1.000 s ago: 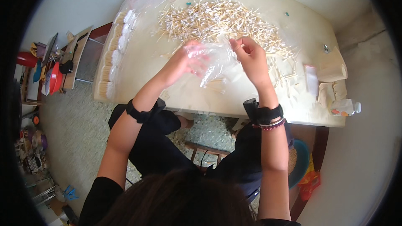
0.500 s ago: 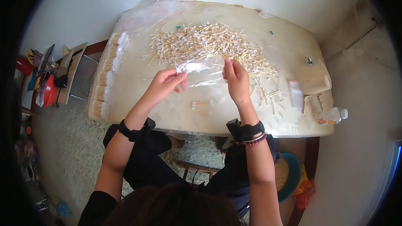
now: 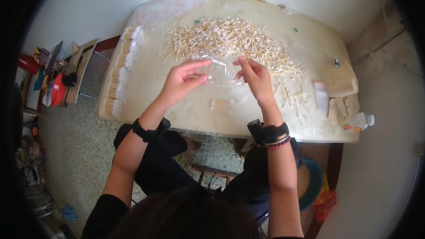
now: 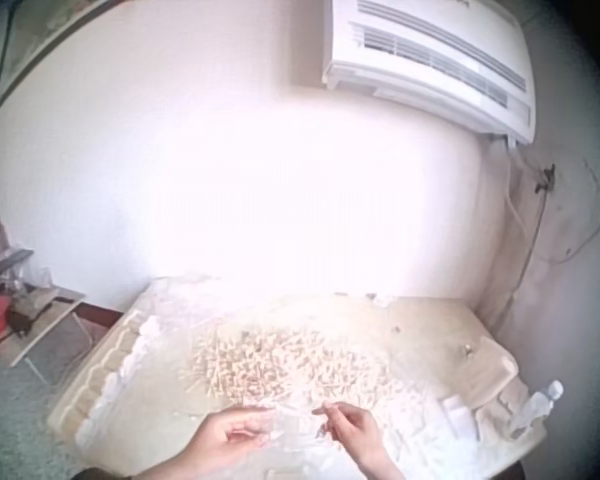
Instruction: Manually packaging cotton swabs into small plastic bags.
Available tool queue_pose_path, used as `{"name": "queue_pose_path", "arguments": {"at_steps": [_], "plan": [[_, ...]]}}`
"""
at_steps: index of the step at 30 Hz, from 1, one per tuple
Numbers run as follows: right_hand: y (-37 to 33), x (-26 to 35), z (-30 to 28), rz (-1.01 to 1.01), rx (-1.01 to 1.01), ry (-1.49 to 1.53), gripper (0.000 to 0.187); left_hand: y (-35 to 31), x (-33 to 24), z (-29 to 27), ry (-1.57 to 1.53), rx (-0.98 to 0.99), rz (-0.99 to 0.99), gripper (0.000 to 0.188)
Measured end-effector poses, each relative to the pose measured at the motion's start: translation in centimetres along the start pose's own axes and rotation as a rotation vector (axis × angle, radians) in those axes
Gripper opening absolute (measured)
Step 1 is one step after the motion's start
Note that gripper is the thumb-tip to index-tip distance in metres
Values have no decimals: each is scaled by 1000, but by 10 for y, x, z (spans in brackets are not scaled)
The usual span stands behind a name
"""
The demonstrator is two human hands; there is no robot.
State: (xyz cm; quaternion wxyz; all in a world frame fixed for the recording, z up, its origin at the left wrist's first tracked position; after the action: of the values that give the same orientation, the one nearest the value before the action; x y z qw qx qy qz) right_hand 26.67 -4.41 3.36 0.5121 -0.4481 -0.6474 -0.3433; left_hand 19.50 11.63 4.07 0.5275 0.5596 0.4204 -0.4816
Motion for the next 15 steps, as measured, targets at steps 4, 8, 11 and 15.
{"name": "queue_pose_path", "arguments": {"at_steps": [4, 8, 11, 15], "plan": [[-1, -9, 7, 31, 159, 7, 26, -3, 1, 1, -68, 21, -42, 53], [-3, -5, 9, 53, 177, 77, 28, -5, 1, -3, -75, -4, -60, 58], [-4, -5, 10, 62, 186, 81, 31, -5, 2, -6, -89, -10, -62, 60], [-9, -1, 19, 80, 306, 65, 42, -7, 4, -8, -71, 49, -129, 64]]}}
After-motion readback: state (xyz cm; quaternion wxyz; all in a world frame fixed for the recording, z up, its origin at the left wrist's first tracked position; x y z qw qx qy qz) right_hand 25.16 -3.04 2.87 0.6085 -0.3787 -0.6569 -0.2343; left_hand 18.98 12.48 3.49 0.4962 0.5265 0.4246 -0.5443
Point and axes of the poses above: each hand's wrist, its own y-axis towards the middle knuckle, its own z-axis out of the palm, x = y × z, the point moved 10 cm from there along y, towards the middle knuckle, and after that the axes turned 6 degrees about -y, right-handed, at the moved point
